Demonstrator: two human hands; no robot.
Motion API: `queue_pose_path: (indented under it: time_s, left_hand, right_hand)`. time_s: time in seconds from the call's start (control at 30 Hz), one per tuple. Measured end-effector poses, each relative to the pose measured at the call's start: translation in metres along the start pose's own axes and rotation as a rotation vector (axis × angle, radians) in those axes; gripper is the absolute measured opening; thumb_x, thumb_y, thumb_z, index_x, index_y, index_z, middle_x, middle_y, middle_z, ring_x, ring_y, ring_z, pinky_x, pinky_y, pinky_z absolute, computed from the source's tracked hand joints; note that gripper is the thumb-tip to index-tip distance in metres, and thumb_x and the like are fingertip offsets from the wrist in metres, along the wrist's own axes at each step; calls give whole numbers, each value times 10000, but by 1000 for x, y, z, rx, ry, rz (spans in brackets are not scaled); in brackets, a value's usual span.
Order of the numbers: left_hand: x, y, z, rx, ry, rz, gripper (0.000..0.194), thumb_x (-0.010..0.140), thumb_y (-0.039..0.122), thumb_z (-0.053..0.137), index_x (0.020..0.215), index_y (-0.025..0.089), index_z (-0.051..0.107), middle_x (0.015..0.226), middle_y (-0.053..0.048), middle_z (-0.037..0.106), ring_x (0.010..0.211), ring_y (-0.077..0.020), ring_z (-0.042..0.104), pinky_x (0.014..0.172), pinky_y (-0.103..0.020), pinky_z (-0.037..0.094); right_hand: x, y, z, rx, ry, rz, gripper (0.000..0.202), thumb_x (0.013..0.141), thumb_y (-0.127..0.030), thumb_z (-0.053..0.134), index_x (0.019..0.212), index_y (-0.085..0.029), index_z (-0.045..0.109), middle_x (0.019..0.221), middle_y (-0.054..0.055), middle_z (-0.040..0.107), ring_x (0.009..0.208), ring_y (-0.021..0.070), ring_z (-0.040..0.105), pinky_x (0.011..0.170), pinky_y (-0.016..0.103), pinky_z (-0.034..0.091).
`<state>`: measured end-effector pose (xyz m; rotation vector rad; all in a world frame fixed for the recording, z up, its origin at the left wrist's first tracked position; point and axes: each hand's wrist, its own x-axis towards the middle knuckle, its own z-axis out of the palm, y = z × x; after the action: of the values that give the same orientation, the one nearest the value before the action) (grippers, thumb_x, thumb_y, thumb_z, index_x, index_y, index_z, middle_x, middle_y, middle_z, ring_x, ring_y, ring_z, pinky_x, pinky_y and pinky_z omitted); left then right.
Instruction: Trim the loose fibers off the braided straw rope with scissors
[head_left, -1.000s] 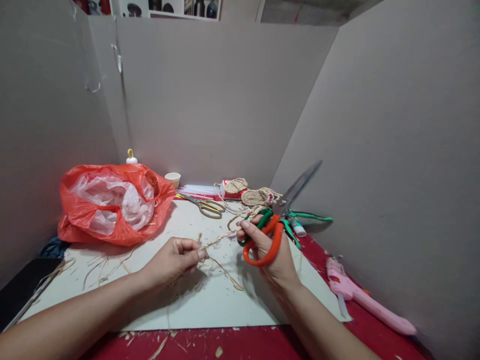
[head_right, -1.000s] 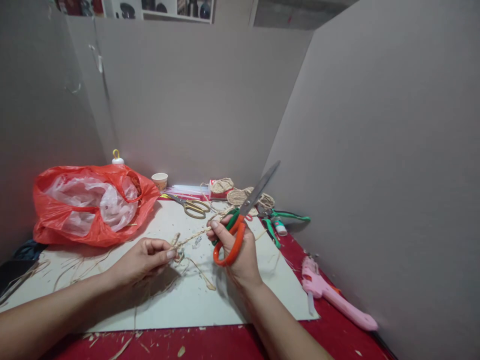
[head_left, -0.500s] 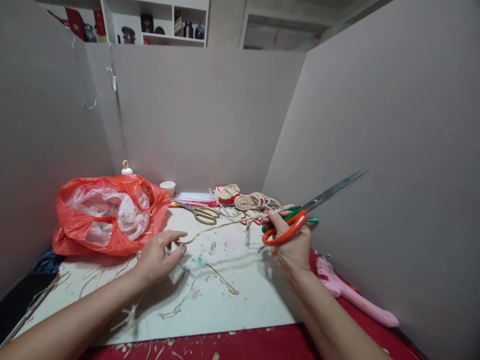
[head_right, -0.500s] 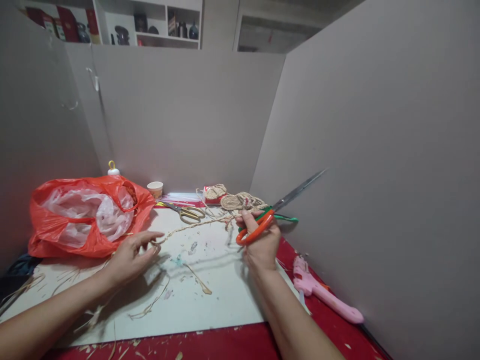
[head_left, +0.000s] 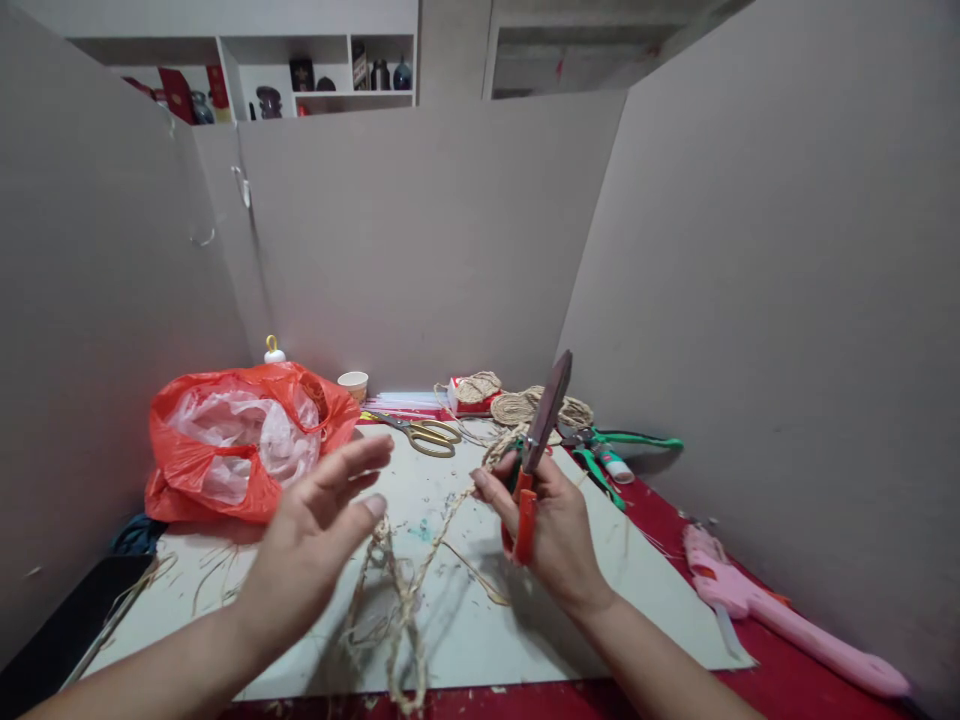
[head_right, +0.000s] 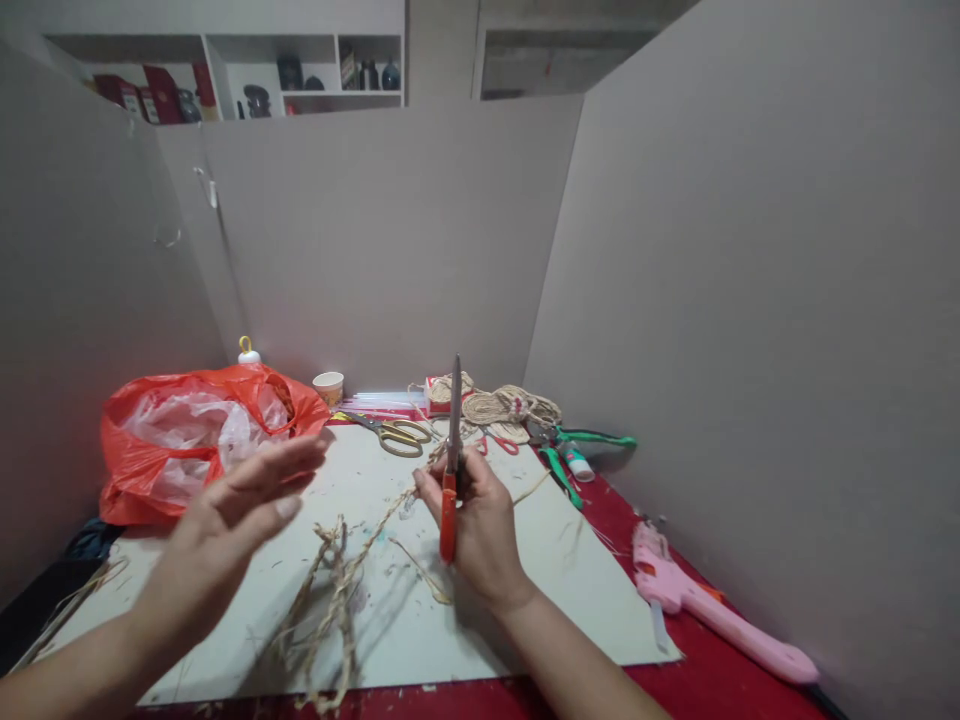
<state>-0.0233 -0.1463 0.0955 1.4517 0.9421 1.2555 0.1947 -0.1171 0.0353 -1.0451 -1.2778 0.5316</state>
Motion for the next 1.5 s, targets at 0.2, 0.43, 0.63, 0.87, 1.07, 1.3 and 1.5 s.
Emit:
queue_pose_path:
  time_s: [0.2, 0.43, 0.63, 0.87, 1.07, 1.3, 1.5]
  left_hand:
    - [6, -56, 22, -178, -255, -312, 316, 691, 335, 734, 924, 140, 649, 797, -70, 700, 702, -139, 627, 678, -249, 468]
    - [11, -57, 24, -231, -310, -476, 324, 617, 302, 790, 822, 119, 620, 618, -49, 664, 489, -104, 566, 532, -228, 436]
    - [30, -54, 25, -213, -226, -446, 283, 623, 280, 792, 793, 129, 623, 688, -36, 670, 543, -80, 575, 571, -199, 439]
    - [62, -56, 14, -193, -46, -251, 279, 642, 272, 771, 827, 132, 616, 754, -38, 684, 574, -67, 545, 520, -161, 375]
    - [67, -87, 9, -293, 35, -252, 327, 624, 275, 777, 849, 139, 583, 729, -23, 672, 471, -47, 486, 457, -162, 365]
    - [68, -103, 2, -406, -3, -304, 273, 667, 217, 744, 876, 130, 590, 747, -47, 683, 476, -54, 527, 461, -166, 437]
    - [68, -96, 4, -461, 40, -364, 191, 677, 163, 724, 828, 105, 620, 699, -61, 680, 463, -57, 530, 440, -155, 449]
  right_hand:
    - [-18, -11, 17, 197, -176, 66, 224, 752, -322, 670, 787, -219, 474, 673, -40, 564, 603, 115, 548, 589, 248, 454]
    - [-10, -3, 19, 279, -217, 69, 230, 711, -302, 688, 740, -204, 482, 616, -65, 519, 563, 98, 506, 556, 230, 430]
    - [6, 3, 13, 270, -144, 70, 327, 688, -448, 674, 738, -207, 460, 614, -66, 510, 508, 95, 511, 521, 246, 465]
    - [16, 13, 0, -21, -113, -13, 329, 732, -512, 596, 744, -210, 466, 616, -52, 499, 547, 112, 479, 535, 247, 408]
    - [18, 30, -11, -455, -205, -106, 335, 695, -535, 625, 778, -228, 520, 624, -26, 559, 575, 154, 504, 557, 258, 317]
    - [23, 40, -22, -901, -359, -140, 346, 786, -555, 502, 885, -225, 471, 641, 16, 593, 599, 203, 564, 523, 261, 252]
    - [22, 39, -24, -1116, -418, -288, 249, 781, -474, 512, 753, -236, 448, 690, 9, 619, 590, 178, 567, 519, 260, 278]
